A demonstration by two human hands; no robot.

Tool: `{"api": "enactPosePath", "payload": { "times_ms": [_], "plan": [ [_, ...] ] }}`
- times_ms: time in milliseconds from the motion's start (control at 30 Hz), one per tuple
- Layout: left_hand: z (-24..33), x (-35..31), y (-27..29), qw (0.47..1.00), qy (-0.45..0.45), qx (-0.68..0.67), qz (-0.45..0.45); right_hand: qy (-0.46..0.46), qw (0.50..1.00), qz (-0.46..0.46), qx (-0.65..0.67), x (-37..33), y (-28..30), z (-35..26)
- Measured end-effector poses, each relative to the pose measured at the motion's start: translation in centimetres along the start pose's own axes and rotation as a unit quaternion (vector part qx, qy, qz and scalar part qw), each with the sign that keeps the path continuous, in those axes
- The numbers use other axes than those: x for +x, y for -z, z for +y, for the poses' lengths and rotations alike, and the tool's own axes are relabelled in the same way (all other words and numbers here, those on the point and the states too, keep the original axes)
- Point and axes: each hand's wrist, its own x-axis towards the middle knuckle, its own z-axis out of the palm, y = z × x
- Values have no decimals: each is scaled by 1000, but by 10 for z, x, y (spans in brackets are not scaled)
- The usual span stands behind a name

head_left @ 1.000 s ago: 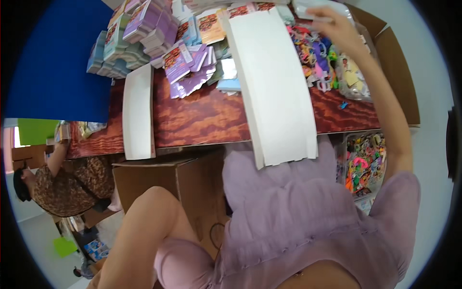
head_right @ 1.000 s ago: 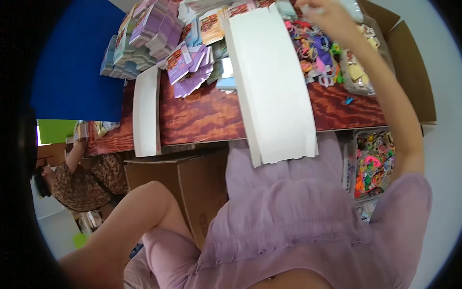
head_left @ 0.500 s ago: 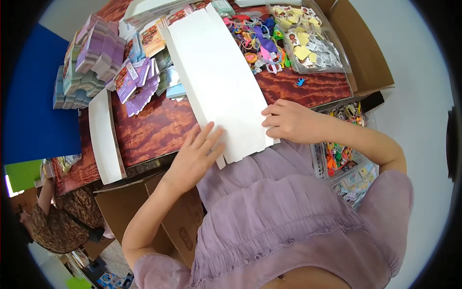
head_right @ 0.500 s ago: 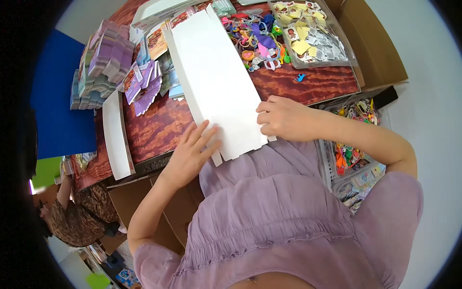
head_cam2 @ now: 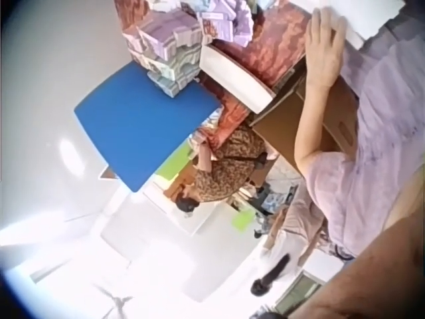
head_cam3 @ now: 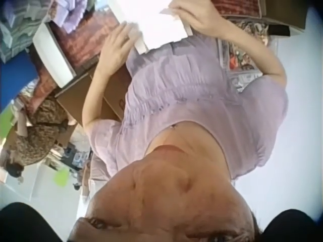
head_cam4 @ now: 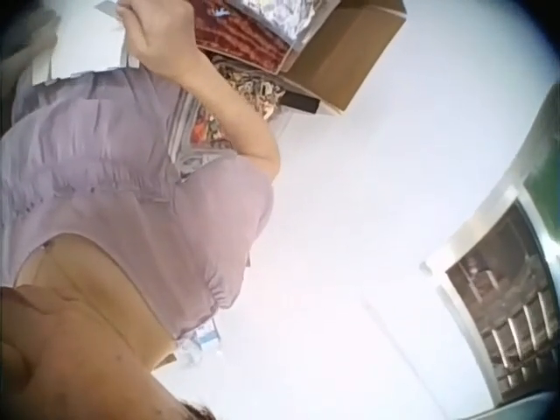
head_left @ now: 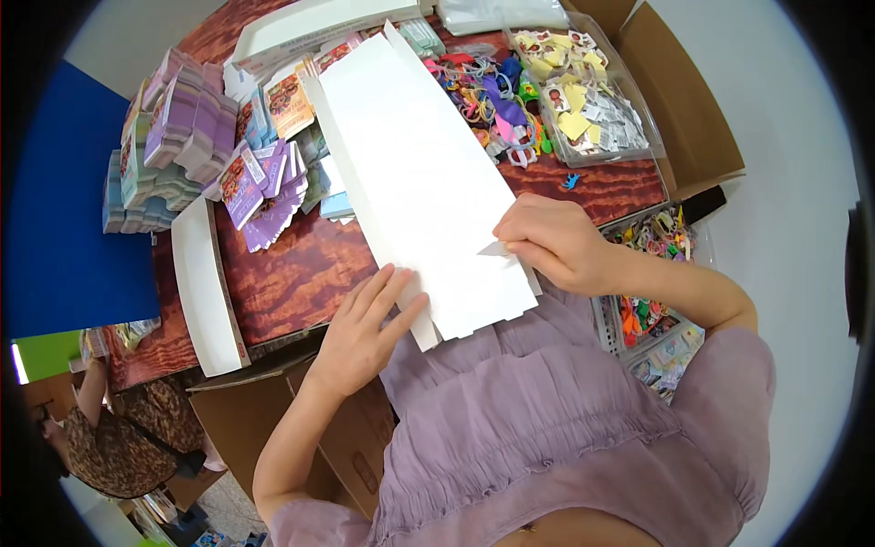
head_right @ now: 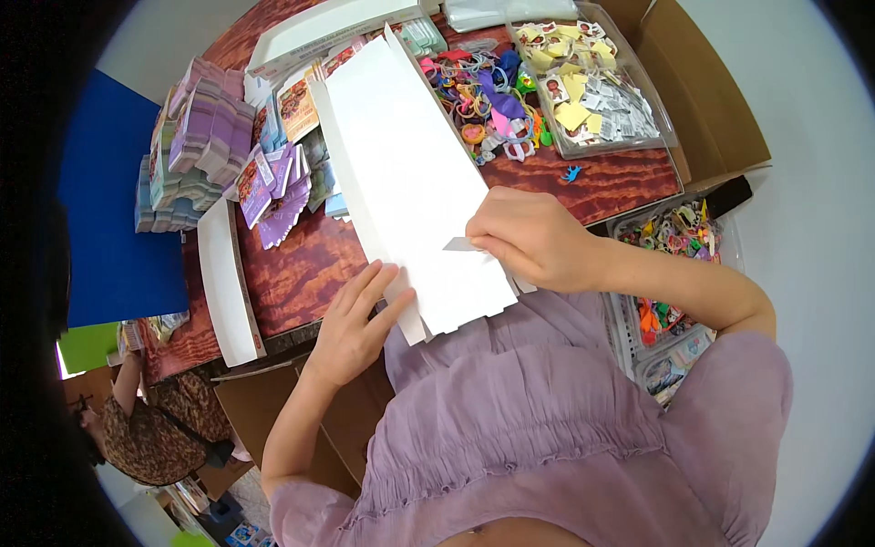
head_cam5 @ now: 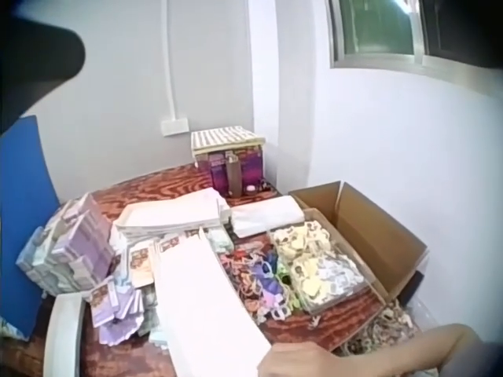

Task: Folding flat white cardboard sheets into boxes.

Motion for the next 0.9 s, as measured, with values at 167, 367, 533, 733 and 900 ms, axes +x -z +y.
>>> {"api": "enactPosePath", "payload": {
  "times_ms": [167, 367, 533, 733, 900],
  "plan": [
    [-2, -5, -13, 997, -24, 0, 73, -8, 1000, 11, 7, 2, -3, -1],
    [5, 7, -30, 995, 32, -1, 94, 139, 967, -105, -185, -13, -34, 28],
    [3, 4, -50, 993, 47, -12, 104, 106, 970, -114, -189, 13, -22, 28],
    [4, 0, -50, 990, 73, -61, 106, -181, 959, 218, -17, 155, 35, 144],
    [9, 8, -45, 991, 72, -68, 88, -352, 871, 322, -114, 266, 76, 264]
  ]
}}
